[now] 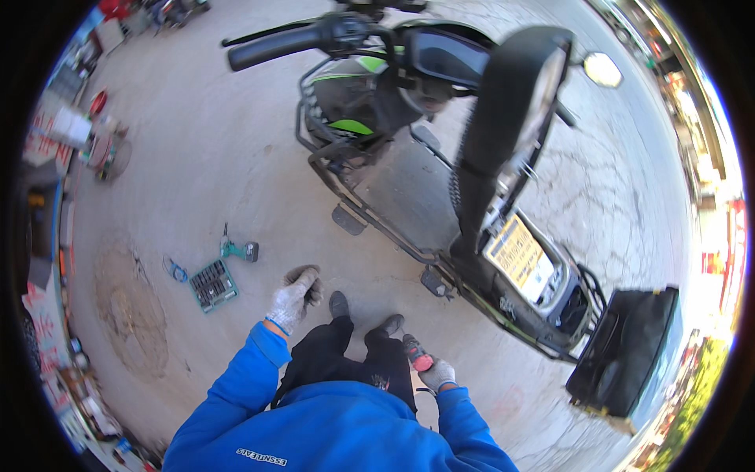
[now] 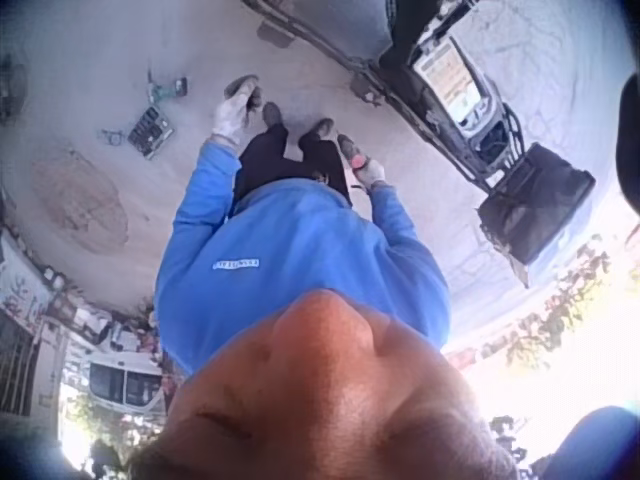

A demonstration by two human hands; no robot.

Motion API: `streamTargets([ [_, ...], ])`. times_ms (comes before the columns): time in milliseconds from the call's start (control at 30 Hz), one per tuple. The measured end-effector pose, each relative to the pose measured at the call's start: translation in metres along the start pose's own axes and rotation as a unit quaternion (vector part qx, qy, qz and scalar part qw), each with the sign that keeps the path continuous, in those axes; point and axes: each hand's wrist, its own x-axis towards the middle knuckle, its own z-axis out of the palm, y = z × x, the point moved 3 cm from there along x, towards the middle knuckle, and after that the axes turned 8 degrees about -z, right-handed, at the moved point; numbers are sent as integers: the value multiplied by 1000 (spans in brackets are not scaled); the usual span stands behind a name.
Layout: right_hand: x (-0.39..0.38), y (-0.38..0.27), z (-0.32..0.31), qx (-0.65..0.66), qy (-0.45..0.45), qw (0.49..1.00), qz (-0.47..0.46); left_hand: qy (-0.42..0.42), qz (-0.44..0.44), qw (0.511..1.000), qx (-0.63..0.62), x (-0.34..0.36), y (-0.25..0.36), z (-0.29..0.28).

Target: The person uses a cordless drill to remove and reinstall screws on the rear storage compartment of a scooter. They open the compartment, remove a plastic cover, place it back, and then secure the compartment with screws.

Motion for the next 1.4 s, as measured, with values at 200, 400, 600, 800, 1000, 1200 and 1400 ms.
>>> streamTargets([
  [200, -49, 4, 71, 190, 123, 974, 17, -73, 24, 991, 105, 18, 7, 22],
  [400, -68, 31, 194, 246, 190, 949, 60, -150, -17, 958, 242, -16, -20, 121],
  [600, -152, -18, 251, 466, 106, 821, 313, -241, -109, 862, 432, -31, -113, 166],
  [800, -196, -134, 359, 557, 115, 703, 427, -381, -173, 597, 685, -42, -201, 189],
  [1000, -176, -300, 465, 700, 67, 539, 463, -504, -134, 315, 793, -19, -319, 183],
  [1200, -129, -398, 525, 795, 99, 365, 475, -473, -154, 276, 823, -25, -450, 99],
  [1400, -110, -417, 556, 796, 152, 362, 460, -445, -146, 267, 842, -8, -570, -19],
])
